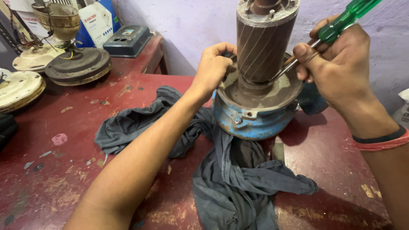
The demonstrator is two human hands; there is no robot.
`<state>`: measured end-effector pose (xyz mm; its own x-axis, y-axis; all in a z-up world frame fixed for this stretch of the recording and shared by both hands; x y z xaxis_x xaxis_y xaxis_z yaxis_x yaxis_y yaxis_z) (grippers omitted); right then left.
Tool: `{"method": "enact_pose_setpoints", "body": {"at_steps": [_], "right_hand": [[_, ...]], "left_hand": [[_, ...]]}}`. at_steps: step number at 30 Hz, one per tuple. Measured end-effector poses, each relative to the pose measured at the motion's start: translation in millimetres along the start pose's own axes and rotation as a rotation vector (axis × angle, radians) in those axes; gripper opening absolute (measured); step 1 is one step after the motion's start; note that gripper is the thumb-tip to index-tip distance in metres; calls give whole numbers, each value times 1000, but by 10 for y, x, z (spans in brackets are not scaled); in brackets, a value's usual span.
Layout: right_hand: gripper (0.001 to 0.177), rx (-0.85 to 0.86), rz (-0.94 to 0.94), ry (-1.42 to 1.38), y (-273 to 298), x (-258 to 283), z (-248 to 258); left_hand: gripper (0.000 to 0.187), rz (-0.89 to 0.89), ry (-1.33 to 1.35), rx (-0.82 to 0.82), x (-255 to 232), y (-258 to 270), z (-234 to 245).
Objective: The person uses a screwdriver to scrape and clean the gap between the rotor and stator of an electric motor held in a bench vise. The person rotates the motor and continues scraping around the circumference.
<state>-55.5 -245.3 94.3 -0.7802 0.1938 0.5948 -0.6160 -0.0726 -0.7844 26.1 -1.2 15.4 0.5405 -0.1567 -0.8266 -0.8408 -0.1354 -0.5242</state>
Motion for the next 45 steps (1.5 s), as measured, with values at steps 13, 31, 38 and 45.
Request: {"method": "enact_pose_setpoints", "body": {"at_steps": [13,31,38,45], "right_hand": [[22,-19,-47,-130,27,-22,-47],[26,75,-75,-321,-61,-443,149],[28,94,-75,-249,-97,-387,160],[27,112,-111,-268,-94,-377,171]], "left_hand": [[24,-6,31,22,18,6,2],[24,64,-124,-32,-115,62,-85],[30,51,-112,-8,-151,64,-97],[32,42,-137,-18,-153,61,-107]]}}
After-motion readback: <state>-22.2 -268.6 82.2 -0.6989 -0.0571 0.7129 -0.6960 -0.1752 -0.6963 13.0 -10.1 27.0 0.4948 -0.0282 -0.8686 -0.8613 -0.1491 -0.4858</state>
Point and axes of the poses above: each hand's wrist, its own y-axis away from the middle knuckle, its own z-axis out of the back of the hand, x = y × z, the point moved 3 cm from there along -y, towards the middle knuckle, and after that the axes turned 11 degrees about -x, right-handed, at the moved point
